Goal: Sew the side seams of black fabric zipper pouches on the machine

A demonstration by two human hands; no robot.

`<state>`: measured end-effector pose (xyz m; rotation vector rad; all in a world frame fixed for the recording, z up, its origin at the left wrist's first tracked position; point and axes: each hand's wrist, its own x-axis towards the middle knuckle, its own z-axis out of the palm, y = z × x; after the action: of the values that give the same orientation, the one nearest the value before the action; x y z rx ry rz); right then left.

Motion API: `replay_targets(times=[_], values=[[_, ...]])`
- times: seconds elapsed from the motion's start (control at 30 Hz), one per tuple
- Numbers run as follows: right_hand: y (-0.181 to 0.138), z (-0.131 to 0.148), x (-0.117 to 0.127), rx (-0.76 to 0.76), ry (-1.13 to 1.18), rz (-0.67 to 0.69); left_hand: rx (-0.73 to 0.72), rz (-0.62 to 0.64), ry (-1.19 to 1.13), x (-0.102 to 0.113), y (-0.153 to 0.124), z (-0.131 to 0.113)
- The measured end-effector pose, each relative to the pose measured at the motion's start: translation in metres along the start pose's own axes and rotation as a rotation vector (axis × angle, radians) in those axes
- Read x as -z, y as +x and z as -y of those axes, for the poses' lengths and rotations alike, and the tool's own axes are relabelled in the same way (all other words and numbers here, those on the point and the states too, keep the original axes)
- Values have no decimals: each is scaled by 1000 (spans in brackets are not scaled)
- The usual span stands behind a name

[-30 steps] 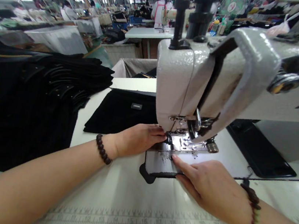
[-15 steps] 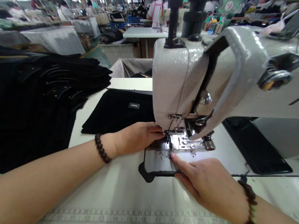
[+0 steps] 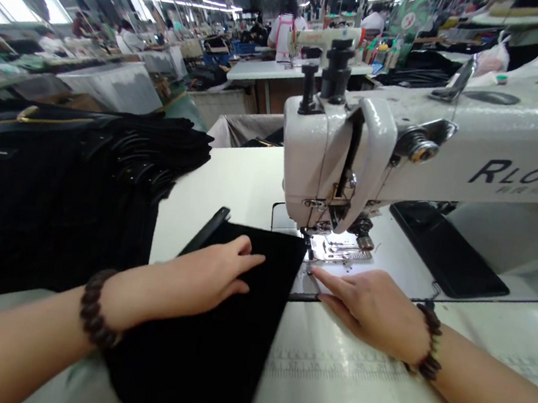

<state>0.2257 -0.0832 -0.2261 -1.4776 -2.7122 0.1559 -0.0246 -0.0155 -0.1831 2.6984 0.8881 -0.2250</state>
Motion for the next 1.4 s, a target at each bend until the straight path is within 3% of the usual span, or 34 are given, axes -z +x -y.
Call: replay_targets(times=[0.1, 0.2, 0.3, 0.37, 0.5, 0.7, 0.9, 1.3, 1.4], values=[[1, -2, -2, 24, 2, -47, 5, 19, -53, -9, -8, -30], [0, -3, -2, 37, 5, -93, -24, -155, 22, -24, 0, -41], [-1, -4, -1, 51, 24, -110, -189, -265, 102, -40, 5, -35], [-2, -3, 0, 47, 30, -102, -275, -237, 128, -46, 4, -28], [-3, -1, 0, 37, -4, -92, -306, -210, 117, -48, 0, -19], [-3, 4, 3, 34, -73, -46, -282, -230, 54, -44, 0, -23], [2, 7, 13, 39, -91, 47, -248, -135, 74, -36, 0, -29], [4, 7, 15, 16, -97, 72, -245, -100, 51, -33, 3, -25], [3, 8, 19, 19, -69, 75, -216, -77, 81, -23, -5, -38]])
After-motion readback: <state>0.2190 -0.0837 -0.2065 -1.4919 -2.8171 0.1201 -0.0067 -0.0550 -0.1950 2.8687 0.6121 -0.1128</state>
